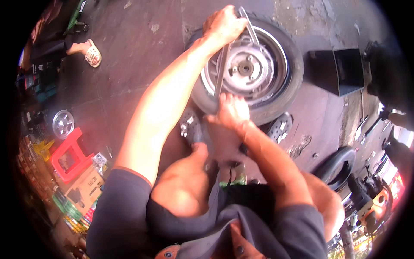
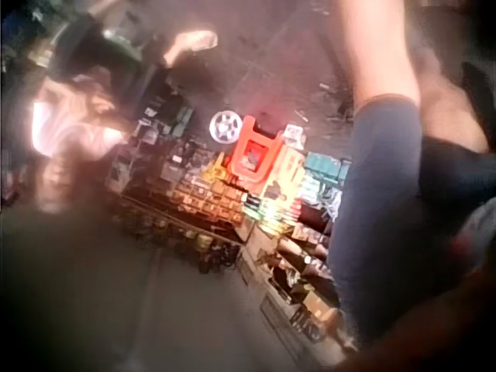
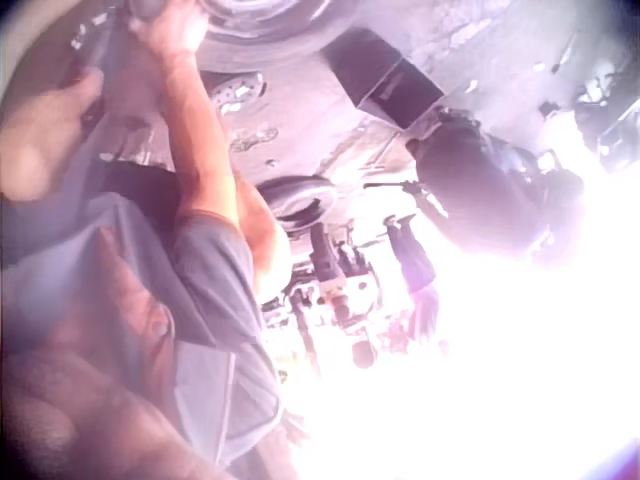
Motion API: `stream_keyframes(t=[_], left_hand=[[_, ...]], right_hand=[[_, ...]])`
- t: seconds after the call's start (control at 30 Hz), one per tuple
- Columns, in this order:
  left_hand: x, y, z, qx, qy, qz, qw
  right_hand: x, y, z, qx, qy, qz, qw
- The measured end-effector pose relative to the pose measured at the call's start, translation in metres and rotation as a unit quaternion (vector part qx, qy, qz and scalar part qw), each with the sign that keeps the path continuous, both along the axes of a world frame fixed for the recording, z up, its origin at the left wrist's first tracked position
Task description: The person uses a bead breaker tool to loosen a tire from a motorcycle wheel rim and then uses tire irons to pry the tire off the rim.
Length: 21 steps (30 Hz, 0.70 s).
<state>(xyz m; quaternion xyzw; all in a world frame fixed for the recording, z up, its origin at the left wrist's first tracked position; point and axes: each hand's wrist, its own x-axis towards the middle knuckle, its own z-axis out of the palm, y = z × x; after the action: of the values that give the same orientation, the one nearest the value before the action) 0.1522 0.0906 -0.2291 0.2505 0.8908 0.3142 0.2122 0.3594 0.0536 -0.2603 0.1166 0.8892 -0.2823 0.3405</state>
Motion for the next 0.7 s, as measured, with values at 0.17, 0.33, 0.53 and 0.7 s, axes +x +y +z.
stream_keyframes(t=[0.17,0.33,0.53,0.7], left_hand=[[-0.046,-0.089,-0.074,0.223,-0.125,0.323,0.911],[0.025,-0.212,-0.092,0.3,-0.162,0.535,0.773],[0.073,-0.307,-0.043,0.515,-0.243,0.593,0.569],[0.064,-0.334,-0.014,0.591,-0.17,0.55,0.566]], right_hand=[[0.023,0.008,-0.007,0.055,0.157,-0.004,0.986],[0.045,0.032,-0.01,0.024,0.177,0.09,0.98],[0.043,0.08,0.009,0.0,0.084,0.181,0.98],[0.041,0.004,-0.003,0.0,0.181,0.037,0.983]])
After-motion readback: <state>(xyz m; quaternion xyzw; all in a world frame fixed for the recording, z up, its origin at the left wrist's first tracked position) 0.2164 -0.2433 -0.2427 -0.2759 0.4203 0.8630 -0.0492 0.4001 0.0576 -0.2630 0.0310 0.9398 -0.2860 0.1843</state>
